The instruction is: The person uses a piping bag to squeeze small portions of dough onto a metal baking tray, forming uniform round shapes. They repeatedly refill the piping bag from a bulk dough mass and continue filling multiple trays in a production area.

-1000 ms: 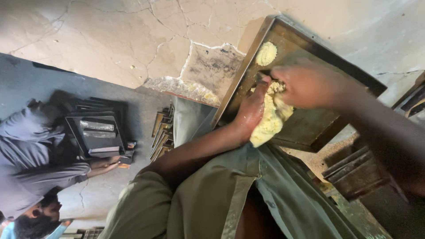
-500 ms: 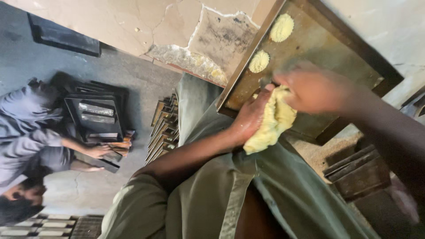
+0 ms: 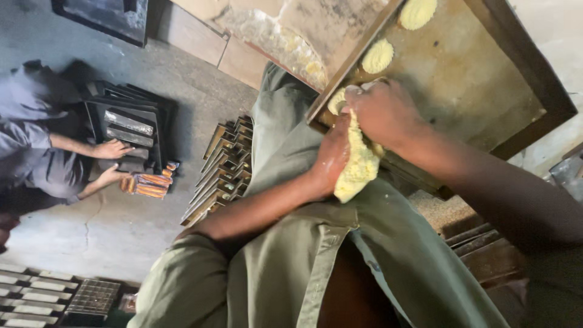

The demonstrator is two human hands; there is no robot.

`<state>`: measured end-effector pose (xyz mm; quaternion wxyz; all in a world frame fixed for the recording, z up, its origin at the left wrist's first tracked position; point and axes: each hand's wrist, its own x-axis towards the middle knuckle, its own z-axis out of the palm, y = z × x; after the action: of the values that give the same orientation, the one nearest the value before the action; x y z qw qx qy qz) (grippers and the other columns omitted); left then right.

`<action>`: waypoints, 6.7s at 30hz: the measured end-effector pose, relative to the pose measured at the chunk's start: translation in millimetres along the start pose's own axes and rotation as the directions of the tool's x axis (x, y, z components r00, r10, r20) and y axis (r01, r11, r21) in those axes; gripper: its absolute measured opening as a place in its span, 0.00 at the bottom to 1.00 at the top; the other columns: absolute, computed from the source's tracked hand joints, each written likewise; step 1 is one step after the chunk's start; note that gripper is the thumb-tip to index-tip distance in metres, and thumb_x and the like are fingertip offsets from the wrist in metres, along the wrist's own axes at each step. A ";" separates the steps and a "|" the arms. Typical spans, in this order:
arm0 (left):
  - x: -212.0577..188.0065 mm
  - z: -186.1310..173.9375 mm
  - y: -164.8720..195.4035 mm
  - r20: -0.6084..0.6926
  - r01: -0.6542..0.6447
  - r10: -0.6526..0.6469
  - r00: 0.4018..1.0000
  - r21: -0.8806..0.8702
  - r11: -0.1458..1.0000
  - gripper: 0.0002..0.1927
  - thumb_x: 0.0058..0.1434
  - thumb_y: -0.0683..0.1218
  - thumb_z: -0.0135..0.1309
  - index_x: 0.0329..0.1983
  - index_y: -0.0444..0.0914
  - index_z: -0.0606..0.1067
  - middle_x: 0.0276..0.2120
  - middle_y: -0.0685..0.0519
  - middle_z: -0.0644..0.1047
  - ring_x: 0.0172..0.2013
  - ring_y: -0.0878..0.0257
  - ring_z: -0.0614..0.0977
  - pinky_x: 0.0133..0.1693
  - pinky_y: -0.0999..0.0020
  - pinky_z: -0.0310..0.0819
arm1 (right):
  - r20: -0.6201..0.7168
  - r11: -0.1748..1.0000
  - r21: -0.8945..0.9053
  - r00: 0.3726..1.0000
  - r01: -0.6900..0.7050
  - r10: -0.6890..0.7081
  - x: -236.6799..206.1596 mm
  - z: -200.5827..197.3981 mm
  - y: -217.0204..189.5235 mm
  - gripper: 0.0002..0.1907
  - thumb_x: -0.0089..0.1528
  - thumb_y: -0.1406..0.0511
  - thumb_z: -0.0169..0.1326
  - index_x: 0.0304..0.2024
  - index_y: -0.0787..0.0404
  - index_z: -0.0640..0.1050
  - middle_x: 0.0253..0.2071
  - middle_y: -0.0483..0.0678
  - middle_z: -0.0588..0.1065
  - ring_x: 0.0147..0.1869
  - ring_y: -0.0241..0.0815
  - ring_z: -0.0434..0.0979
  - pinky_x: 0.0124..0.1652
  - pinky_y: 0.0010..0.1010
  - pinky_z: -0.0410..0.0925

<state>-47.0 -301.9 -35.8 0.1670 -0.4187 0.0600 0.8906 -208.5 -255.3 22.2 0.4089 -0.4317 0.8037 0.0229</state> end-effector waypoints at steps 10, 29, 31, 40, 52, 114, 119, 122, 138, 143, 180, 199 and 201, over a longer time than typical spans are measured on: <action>-1.7 57.3 -16.5 0.216 -0.066 0.023 0.976 0.198 0.978 0.20 0.73 0.58 0.43 0.54 0.38 0.71 0.43 0.50 0.76 0.41 0.61 0.80 0.41 0.64 0.78 | -0.455 0.900 0.374 0.890 0.224 -0.032 -153.4 29.5 33.5 0.38 0.67 0.61 0.55 0.72 0.77 0.59 0.74 0.74 0.56 0.79 0.67 0.52 0.71 0.48 0.50; 112.9 113.4 -0.8 -0.068 0.286 -0.334 0.940 0.688 0.666 0.28 0.65 0.65 0.52 0.48 0.35 0.78 0.34 0.50 0.82 0.31 0.60 0.84 0.34 0.64 0.81 | -0.029 0.937 0.247 0.965 -0.247 0.262 -107.8 -18.0 159.7 0.23 0.56 0.59 0.60 0.52 0.60 0.76 0.43 0.56 0.79 0.43 0.57 0.78 0.41 0.46 0.73; 125.6 127.3 -3.9 -0.023 0.294 -0.346 0.938 0.583 0.757 0.27 0.66 0.64 0.52 0.46 0.35 0.76 0.30 0.48 0.81 0.26 0.58 0.83 0.28 0.61 0.79 | 0.430 0.871 0.252 0.855 -0.422 0.290 -101.3 -41.8 180.5 0.14 0.62 0.56 0.58 0.45 0.55 0.77 0.37 0.50 0.79 0.38 0.49 0.80 0.42 0.42 0.76; 157.0 124.8 -34.5 0.131 0.469 -0.491 0.861 0.168 0.867 0.27 0.66 0.67 0.42 0.41 0.39 0.73 0.24 0.46 0.79 0.21 0.55 0.83 0.25 0.58 0.81 | -0.275 0.992 -0.078 0.959 -0.095 0.070 -56.3 -34.3 186.2 0.23 0.46 0.66 0.56 0.45 0.60 0.81 0.32 0.48 0.81 0.29 0.44 0.80 0.30 0.35 0.73; 108.4 92.5 -26.6 -0.061 0.401 -0.407 0.911 0.355 0.844 0.27 0.71 0.63 0.49 0.47 0.32 0.76 0.32 0.49 0.80 0.29 0.60 0.82 0.32 0.63 0.78 | 0.551 0.934 0.213 0.824 -0.288 0.129 -74.9 -63.9 152.0 0.22 0.64 0.54 0.58 0.55 0.58 0.74 0.45 0.52 0.78 0.52 0.44 0.77 0.62 0.41 0.68; -10.7 94.4 -149.8 0.187 0.093 -0.183 0.965 0.408 0.908 0.25 0.76 0.61 0.41 0.53 0.36 0.73 0.41 0.49 0.79 0.38 0.58 0.81 0.39 0.61 0.79 | -0.600 0.710 0.694 0.639 0.118 0.481 -278.3 136.4 49.7 0.31 0.70 0.67 0.49 0.75 0.69 0.62 0.75 0.65 0.64 0.80 0.63 0.64 0.76 0.46 0.58; 36.6 101.7 -108.6 0.314 0.086 -0.158 0.936 0.231 0.969 0.24 0.72 0.59 0.48 0.57 0.36 0.73 0.47 0.48 0.79 0.46 0.58 0.84 0.49 0.63 0.82 | -0.623 0.650 0.723 0.625 0.232 0.470 -271.5 114.4 53.6 0.29 0.66 0.71 0.51 0.70 0.68 0.65 0.69 0.66 0.67 0.76 0.57 0.68 0.69 0.41 0.66; 60.4 92.7 -99.8 0.138 0.248 -0.305 0.942 0.323 0.913 0.22 0.70 0.59 0.50 0.51 0.36 0.74 0.43 0.48 0.81 0.40 0.58 0.85 0.42 0.63 0.82 | -0.647 0.668 0.707 0.594 0.234 0.477 -254.8 95.6 88.1 0.28 0.57 0.72 0.52 0.61 0.64 0.69 0.59 0.64 0.66 0.65 0.55 0.71 0.60 0.40 0.71; 140.3 172.1 -96.7 -0.105 0.346 -0.330 0.938 0.242 0.906 0.24 0.69 0.63 0.51 0.48 0.37 0.74 0.30 0.51 0.78 0.24 0.61 0.81 0.27 0.63 0.78 | 0.057 0.953 0.049 0.953 -0.300 0.298 -127.0 -14.2 222.0 0.17 0.58 0.64 0.62 0.49 0.61 0.79 0.43 0.54 0.81 0.39 0.49 0.83 0.44 0.41 0.74; 146.8 153.6 -120.7 0.014 0.376 -0.378 0.926 0.059 0.925 0.24 0.68 0.66 0.49 0.46 0.41 0.73 0.28 0.51 0.76 0.22 0.60 0.80 0.25 0.62 0.78 | -0.051 0.967 0.005 0.965 -0.256 0.256 -117.4 14.1 217.4 0.24 0.56 0.58 0.60 0.53 0.61 0.78 0.41 0.53 0.81 0.44 0.51 0.83 0.43 0.43 0.74; 29.0 61.2 -139.0 -0.237 0.280 -0.205 0.949 0.346 0.896 0.19 0.68 0.59 0.51 0.52 0.41 0.72 0.38 0.53 0.80 0.34 0.63 0.83 0.35 0.64 0.80 | 0.438 0.920 0.208 0.873 -0.332 0.216 -161.5 43.4 104.1 0.23 0.57 0.62 0.61 0.55 0.53 0.76 0.44 0.56 0.78 0.50 0.57 0.80 0.49 0.49 0.73; -7.9 46.0 -149.0 -0.011 0.060 -0.059 0.998 0.139 0.988 0.26 0.71 0.61 0.46 0.58 0.37 0.70 0.47 0.49 0.78 0.42 0.60 0.83 0.43 0.63 0.82 | -0.305 0.937 0.327 0.952 0.127 -0.023 -237.7 85.5 68.7 0.27 0.61 0.59 0.58 0.57 0.71 0.74 0.49 0.65 0.78 0.54 0.66 0.76 0.61 0.52 0.65; -0.8 58.4 -155.6 0.060 0.084 -0.090 0.994 0.098 0.992 0.26 0.71 0.62 0.46 0.57 0.36 0.71 0.45 0.47 0.79 0.40 0.58 0.84 0.42 0.62 0.82 | -0.499 0.879 0.396 0.866 0.266 -0.037 -262.6 93.1 73.2 0.34 0.63 0.61 0.54 0.67 0.74 0.64 0.63 0.71 0.68 0.68 0.68 0.66 0.67 0.48 0.59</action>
<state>-34.8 -141.9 7.5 0.2273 -0.3837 0.0790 0.8916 -124.5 4.1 115.0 0.2878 -0.3802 0.8245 -0.3046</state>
